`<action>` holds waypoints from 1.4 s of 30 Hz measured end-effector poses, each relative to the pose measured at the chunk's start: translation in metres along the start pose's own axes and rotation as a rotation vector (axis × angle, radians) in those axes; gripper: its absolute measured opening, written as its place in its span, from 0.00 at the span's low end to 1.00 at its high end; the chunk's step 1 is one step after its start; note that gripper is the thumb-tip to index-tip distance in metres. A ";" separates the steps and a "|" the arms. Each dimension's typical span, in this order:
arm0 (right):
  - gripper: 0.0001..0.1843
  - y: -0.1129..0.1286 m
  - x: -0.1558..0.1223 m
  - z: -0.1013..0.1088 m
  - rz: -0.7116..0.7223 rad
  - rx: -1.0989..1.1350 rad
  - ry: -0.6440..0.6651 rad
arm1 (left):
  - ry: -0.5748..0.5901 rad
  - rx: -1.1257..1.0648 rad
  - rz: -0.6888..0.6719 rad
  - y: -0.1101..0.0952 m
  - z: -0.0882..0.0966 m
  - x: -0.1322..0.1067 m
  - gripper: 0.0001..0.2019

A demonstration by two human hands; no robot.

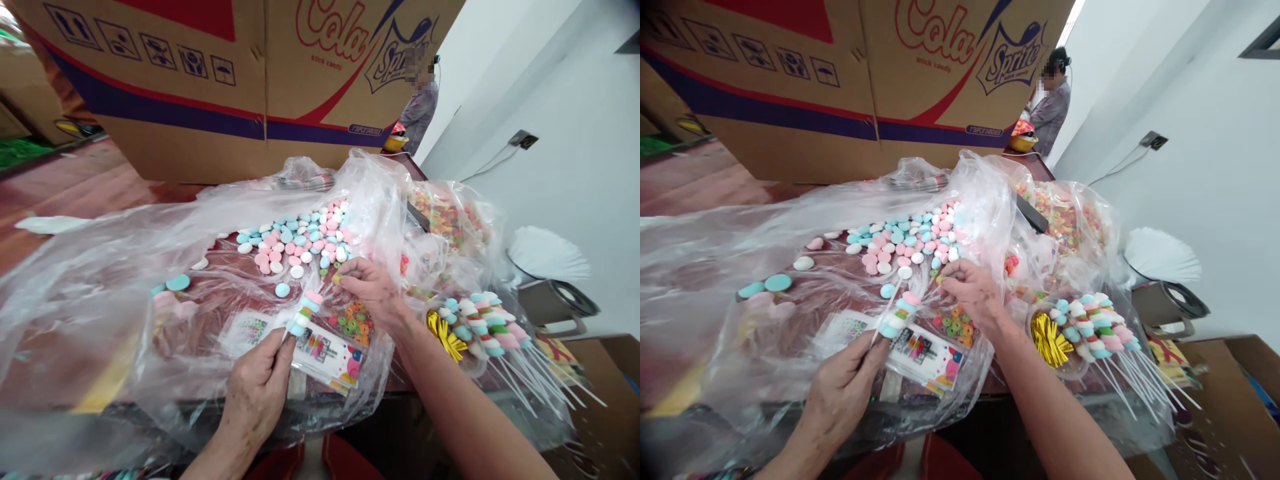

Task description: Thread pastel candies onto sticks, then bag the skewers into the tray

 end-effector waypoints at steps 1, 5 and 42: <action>0.10 0.000 -0.001 0.000 0.004 0.221 0.007 | 0.010 -0.002 -0.001 -0.001 0.000 0.000 0.14; 0.14 0.002 -0.003 -0.002 -0.021 0.881 0.047 | 0.025 -0.010 -0.007 -0.004 0.001 0.000 0.14; 0.14 0.039 0.035 -0.028 0.077 -0.344 0.007 | -0.222 -0.308 0.126 0.010 -0.004 -0.005 0.19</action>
Point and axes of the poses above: each hand's wrist, its own x-axis towards the middle knuckle, its own z-axis out of the back of the hand, y = z × x, the point moved 1 cm from there along x, towards the middle knuckle, and after that the axes turned 11 degrees about y, right-handed, at the moved point
